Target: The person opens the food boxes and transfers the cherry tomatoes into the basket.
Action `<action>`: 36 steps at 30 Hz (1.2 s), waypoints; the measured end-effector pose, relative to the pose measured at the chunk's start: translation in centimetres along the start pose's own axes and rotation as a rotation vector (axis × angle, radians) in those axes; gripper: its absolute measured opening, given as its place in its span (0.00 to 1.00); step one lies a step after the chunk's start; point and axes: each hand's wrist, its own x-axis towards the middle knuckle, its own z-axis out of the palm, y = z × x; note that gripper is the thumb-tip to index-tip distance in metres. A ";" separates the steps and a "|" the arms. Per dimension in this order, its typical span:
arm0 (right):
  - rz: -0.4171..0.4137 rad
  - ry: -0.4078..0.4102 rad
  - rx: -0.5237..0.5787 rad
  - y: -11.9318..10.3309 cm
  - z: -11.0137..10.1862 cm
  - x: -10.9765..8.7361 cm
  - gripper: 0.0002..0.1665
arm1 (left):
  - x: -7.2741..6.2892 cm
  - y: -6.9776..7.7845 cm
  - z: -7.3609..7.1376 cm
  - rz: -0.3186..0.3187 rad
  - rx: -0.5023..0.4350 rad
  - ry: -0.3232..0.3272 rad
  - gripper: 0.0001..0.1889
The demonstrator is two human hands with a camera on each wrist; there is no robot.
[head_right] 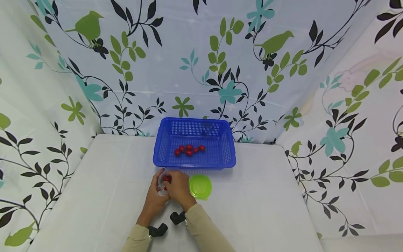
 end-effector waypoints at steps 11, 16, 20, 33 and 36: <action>0.051 -0.013 0.088 0.3 0.3 0.2 0.13 | 0.1 -0.2 -0.1 0.020 -0.026 0.008 0.53; 0.041 -0.011 0.105 0.3 0.3 0.2 0.11 | 0.1 -0.2 0.0 0.026 -0.030 0.000 0.52; 0.069 -0.010 0.156 0.4 0.3 0.1 0.11 | 0.1 -0.2 0.0 0.024 -0.036 -0.001 0.52; 0.042 0.057 0.298 1.0 0.4 -0.6 0.14 | 0.2 0.1 0.1 -0.033 -0.037 -0.012 0.54; 0.026 0.075 0.300 1.0 0.1 -0.9 0.14 | 0.2 0.1 0.1 -0.035 -0.019 -0.009 0.54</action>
